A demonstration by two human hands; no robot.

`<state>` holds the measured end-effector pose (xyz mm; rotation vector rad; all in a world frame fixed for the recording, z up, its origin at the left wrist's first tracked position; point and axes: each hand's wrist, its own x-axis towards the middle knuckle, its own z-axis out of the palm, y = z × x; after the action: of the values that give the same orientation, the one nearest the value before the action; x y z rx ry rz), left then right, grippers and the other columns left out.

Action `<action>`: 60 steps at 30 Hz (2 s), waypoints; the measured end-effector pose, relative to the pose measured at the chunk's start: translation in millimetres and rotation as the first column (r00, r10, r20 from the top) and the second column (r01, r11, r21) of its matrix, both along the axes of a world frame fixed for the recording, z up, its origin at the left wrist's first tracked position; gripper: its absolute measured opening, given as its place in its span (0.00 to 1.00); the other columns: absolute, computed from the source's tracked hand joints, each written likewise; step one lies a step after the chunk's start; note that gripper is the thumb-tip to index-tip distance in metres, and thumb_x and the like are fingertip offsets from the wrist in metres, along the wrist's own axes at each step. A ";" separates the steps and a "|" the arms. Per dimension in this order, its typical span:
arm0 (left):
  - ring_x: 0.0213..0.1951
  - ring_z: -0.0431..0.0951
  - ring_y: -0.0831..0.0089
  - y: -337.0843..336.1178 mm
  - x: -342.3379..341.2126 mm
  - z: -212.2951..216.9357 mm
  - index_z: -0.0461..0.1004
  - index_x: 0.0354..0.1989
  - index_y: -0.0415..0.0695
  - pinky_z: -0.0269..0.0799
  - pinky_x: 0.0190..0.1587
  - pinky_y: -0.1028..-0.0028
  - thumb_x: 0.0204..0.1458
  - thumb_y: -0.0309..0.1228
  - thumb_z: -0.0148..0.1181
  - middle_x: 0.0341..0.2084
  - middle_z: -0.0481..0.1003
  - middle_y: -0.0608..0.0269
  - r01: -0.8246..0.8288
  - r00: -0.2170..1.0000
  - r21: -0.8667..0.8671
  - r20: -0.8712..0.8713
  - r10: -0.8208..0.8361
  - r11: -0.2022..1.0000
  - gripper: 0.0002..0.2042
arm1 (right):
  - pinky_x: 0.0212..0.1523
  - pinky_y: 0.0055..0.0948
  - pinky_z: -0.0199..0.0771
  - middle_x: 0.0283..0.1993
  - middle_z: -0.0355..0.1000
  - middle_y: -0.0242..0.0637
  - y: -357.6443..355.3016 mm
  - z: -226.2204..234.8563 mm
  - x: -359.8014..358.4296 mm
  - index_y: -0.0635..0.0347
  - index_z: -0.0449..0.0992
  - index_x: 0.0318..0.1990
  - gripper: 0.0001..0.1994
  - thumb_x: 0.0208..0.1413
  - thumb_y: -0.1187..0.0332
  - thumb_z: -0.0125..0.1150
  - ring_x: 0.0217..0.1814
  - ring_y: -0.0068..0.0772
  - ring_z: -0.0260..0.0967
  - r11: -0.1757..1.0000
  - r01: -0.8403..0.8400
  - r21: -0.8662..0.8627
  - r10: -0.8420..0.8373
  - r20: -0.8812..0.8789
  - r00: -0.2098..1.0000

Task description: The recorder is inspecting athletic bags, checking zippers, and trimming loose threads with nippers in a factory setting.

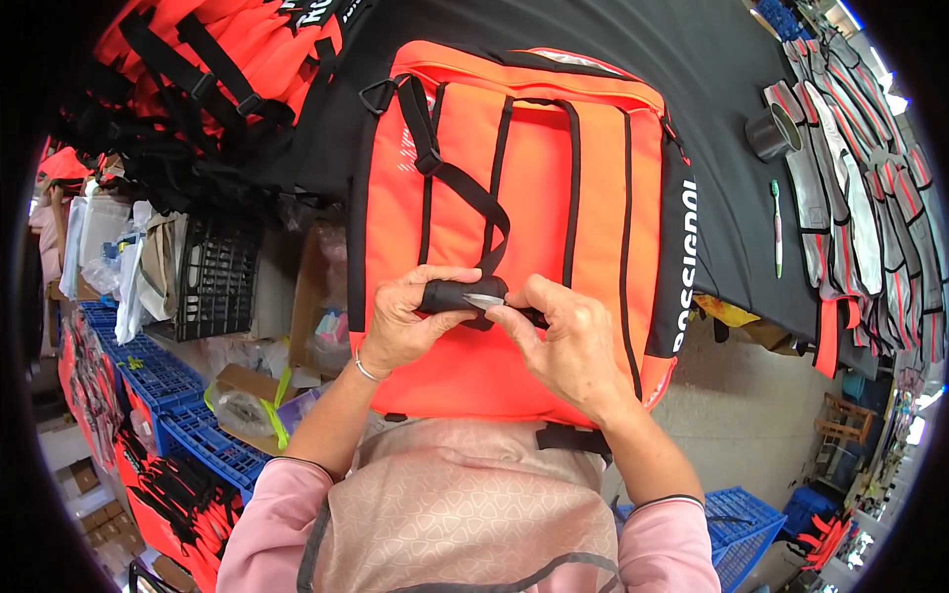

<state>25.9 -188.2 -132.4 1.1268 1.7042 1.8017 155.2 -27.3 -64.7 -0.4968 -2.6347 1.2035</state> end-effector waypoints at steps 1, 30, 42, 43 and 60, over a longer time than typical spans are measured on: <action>0.43 0.81 0.70 -0.4 0.1 0.0 0.84 0.38 0.41 0.79 0.43 0.75 0.46 0.18 0.68 0.46 0.80 0.57 0.012 1.000 -0.019 0.017 -0.012 1.000 0.10 | 0.28 0.30 0.75 0.29 0.77 0.43 1.8 -0.3 -0.1 0.64 0.76 0.32 0.10 0.51 0.69 0.71 0.27 0.38 0.76 1.000 0.004 0.001 -0.004 0.003 1.000; 0.56 0.73 0.55 -65.6 64.9 -26.4 0.76 0.17 0.38 0.66 0.61 0.59 0.63 0.36 0.54 0.48 0.75 0.54 -0.027 0.998 -0.073 0.052 0.030 0.997 0.21 | 0.21 0.12 0.43 0.29 0.63 0.20 54.6 -52.3 19.0 0.58 0.72 0.49 0.11 0.66 0.63 0.57 0.24 0.06 0.50 0.889 0.170 -0.424 -0.264 -0.172 0.949; 0.56 0.72 0.53 -71.0 71.2 -24.4 0.72 0.51 0.40 0.68 0.60 0.61 0.46 0.22 0.64 0.54 0.70 0.47 -0.266 0.964 -0.168 -0.054 0.261 0.949 0.21 | 0.20 0.14 0.43 0.26 0.61 0.18 28.0 -39.0 12.2 0.60 0.74 0.43 0.09 0.63 0.65 0.61 0.22 0.07 0.49 0.895 0.141 -0.423 -0.194 -0.086 0.977; 0.55 0.73 0.53 -71.0 68.4 -22.7 0.69 0.54 0.40 0.69 0.58 0.60 0.45 0.23 0.65 0.52 0.72 0.47 -0.290 0.956 -0.159 -0.100 0.277 0.944 0.24 | 0.20 0.14 0.43 0.26 0.60 0.19 26.9 -38.5 11.9 0.59 0.74 0.42 0.08 0.63 0.65 0.61 0.21 0.07 0.49 0.884 0.150 -0.442 -0.202 -0.073 0.977; 0.25 0.76 0.74 -65.8 51.5 -27.7 0.71 0.34 0.37 0.70 0.28 0.69 0.47 0.30 0.63 0.20 0.73 0.60 -0.064 0.986 -0.244 0.136 0.099 0.968 0.11 | 0.37 0.19 0.73 0.32 0.78 0.37 -31.2 -28.8 9.7 0.71 0.78 0.40 0.05 0.57 0.81 0.59 0.34 0.24 0.76 0.868 0.084 -0.490 -0.053 0.078 0.996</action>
<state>77.4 -254.0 -160.1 0.8140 1.8426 1.6283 164.9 -58.5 -93.5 -0.7110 -2.3100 1.8735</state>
